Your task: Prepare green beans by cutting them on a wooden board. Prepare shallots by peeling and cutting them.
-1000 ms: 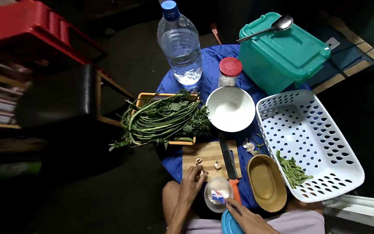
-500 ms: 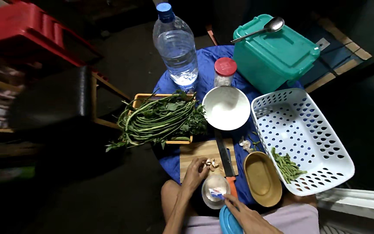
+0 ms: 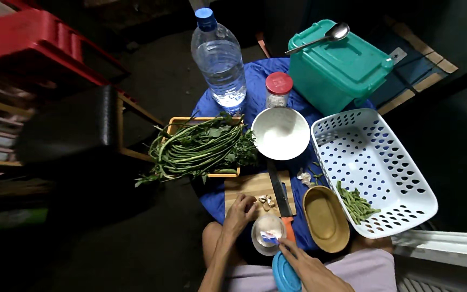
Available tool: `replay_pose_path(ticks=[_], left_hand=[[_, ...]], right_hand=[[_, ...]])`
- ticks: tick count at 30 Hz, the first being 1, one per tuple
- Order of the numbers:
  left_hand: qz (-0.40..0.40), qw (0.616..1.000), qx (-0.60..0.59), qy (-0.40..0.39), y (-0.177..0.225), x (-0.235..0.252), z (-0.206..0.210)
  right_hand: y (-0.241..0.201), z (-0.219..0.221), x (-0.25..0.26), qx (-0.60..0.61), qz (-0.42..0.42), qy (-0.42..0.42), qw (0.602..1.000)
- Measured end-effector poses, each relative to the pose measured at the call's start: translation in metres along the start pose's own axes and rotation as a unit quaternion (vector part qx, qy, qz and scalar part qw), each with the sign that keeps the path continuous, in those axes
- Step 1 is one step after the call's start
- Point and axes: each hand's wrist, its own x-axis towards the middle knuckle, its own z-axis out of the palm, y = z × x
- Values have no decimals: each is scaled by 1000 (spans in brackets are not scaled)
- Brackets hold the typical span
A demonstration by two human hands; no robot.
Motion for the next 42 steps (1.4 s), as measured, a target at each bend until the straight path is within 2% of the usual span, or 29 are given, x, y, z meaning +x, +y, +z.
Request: replay_pose_path(ticks=[3,8,12,17,21,25,28,32,37,42], left_hand=[[8,998,20,-66,3,1,-2],[96,991,51,-82,-4,8,6],[112,990,56,-68,-7,11,9],[64,995,49,-63,-11,7,8],[40,999,23,-19,-15,1,8],[62,994,-51,69,-21,-8,6],[48,991,-86,92,-19,-18,2],[40,991,-88,94,-17,-22,0],[-9,995,-87,48,-7,-11,1],[-16,993,-87,78,-7,-9,8]], right_hand=[[-1,0,-1,2,4,0,1000],[0,0,-3,3,3,3,1000],[1,0,-4,0,2,6,1000],[-1,-3,-4,3,10,1,1000],[-1,-2,-5,12,0,15,1000],[-2,-3,-7,11,-3,21,1000],[0,-1,-9,13,-5,25,1000],[-1,3,-9,5,-15,26,1000],[-1,5,-9,10,-16,32,999],[0,4,-11,12,1,33,999]])
